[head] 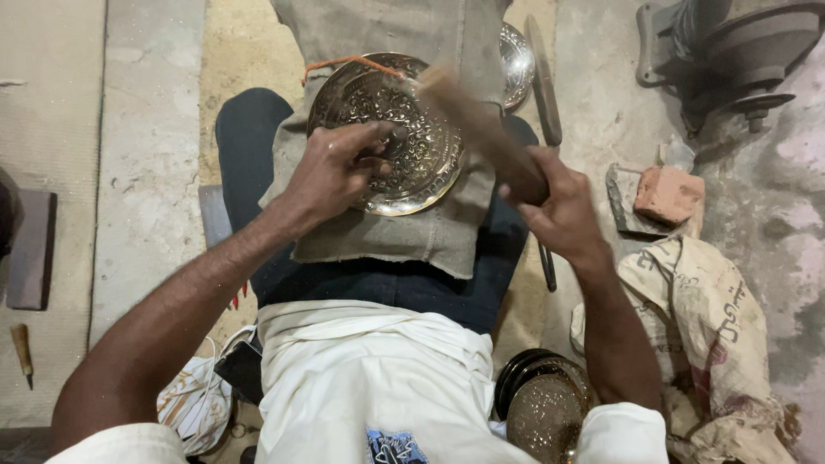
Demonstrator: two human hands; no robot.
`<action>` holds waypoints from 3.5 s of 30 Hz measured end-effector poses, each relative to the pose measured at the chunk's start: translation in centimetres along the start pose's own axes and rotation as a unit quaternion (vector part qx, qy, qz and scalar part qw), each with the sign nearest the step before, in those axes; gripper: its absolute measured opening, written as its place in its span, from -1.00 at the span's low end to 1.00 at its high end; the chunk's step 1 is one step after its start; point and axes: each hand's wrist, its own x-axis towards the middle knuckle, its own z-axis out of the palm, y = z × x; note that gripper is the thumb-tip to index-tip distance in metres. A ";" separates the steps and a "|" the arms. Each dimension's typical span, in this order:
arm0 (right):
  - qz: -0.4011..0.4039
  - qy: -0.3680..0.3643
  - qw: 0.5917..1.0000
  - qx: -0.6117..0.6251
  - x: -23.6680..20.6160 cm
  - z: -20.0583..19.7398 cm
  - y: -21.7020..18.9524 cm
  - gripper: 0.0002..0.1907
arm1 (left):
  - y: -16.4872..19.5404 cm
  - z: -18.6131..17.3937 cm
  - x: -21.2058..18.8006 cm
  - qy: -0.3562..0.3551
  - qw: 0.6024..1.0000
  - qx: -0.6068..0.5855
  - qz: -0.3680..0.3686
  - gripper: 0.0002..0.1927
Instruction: The person uses a metal punch and wooden mallet to emboss a decorative pattern into a brass plate resting on a cloth-covered support. The left hand holds the punch while the right hand repeatedly strikes it to form the design.
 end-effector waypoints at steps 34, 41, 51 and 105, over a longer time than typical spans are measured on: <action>0.076 0.027 0.996 -0.049 -1.1 2.6 -1.1 -0.53 | -1.1 -0.6 0.4 -0.056 0.998 -0.019 -0.030 -0.75; 0.047 -0.010 0.986 -0.157 -1.2 2.5 -0.9 -0.51 | -0.9 -0.8 0.5 -0.065 0.997 -0.020 -0.032 -0.76; 0.016 0.010 1.000 -0.010 -0.8 1.6 -0.2 -0.51 | -1.4 -0.9 0.5 -0.060 0.998 -0.031 -0.009 -0.64; -0.009 0.069 0.997 0.038 -2.1 2.6 -0.7 -0.47 | -0.6 0.0 3.5 -0.148 0.986 -0.065 0.048 -0.58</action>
